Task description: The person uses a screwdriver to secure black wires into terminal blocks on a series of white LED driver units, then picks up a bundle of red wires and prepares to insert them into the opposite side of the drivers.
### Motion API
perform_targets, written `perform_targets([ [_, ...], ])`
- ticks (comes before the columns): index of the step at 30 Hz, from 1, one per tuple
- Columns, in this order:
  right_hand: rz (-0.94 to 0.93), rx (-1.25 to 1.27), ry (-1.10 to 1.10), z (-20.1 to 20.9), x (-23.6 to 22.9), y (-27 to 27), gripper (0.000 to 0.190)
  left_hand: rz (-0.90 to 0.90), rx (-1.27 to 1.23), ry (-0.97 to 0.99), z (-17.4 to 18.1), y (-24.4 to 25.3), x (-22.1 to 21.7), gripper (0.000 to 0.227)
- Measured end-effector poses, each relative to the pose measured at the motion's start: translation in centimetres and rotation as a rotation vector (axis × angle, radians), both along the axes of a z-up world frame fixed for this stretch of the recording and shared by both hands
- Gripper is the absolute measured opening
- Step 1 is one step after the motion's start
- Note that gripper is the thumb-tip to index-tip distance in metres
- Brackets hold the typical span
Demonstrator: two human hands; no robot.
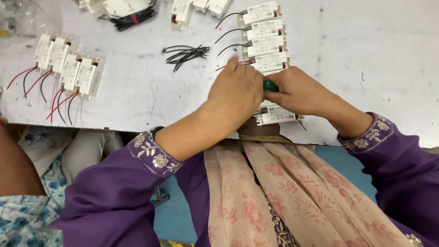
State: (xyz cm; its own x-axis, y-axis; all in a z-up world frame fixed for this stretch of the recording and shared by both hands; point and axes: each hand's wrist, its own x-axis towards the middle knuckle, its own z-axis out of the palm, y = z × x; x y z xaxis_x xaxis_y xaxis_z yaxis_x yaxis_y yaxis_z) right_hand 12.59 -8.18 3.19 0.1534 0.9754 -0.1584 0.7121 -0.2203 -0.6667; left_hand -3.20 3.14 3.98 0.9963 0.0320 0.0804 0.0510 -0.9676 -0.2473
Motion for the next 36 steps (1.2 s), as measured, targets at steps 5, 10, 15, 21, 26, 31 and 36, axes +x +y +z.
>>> perform_targets([
  [5, 0.075, -0.033, -0.043, 0.2, 1.1, -0.5, 0.017, 0.035, -0.643, 0.081, -0.6, 0.4, 0.4, 0.029],
  [10, 0.089, -0.157, -0.123, 1.4, 1.2, -0.3, 0.027, 0.131, -0.998, 0.191, 0.8, 1.1, 0.6, 0.035],
  [15, -0.015, 0.467, -0.057, 1.9, 3.2, -1.9, 0.015, 0.202, -1.157, 0.096, -0.3, 3.9, -1.0, 0.052],
  [21, -0.203, 1.040, 0.488, -0.1, 9.4, -7.8, 0.063, 0.442, -1.524, -0.346, -4.3, 3.8, -4.0, 0.042],
  [26, -0.358, 0.976, 0.680, -2.5, 9.6, -9.7, 0.074, 0.484, -1.554, -0.549, -5.6, 2.2, -3.8, 0.019],
  [31, -0.390, 0.929, 0.622, -1.5, 8.5, -8.4, 0.069, 0.549, -1.396, -0.523, -3.9, 2.0, -2.8, 0.014],
  [36, -0.408, 0.898, 0.681, -0.7, 7.7, -7.6, 0.069, 0.441, -1.465, -0.630, -4.3, 2.6, -2.2, 0.014],
])
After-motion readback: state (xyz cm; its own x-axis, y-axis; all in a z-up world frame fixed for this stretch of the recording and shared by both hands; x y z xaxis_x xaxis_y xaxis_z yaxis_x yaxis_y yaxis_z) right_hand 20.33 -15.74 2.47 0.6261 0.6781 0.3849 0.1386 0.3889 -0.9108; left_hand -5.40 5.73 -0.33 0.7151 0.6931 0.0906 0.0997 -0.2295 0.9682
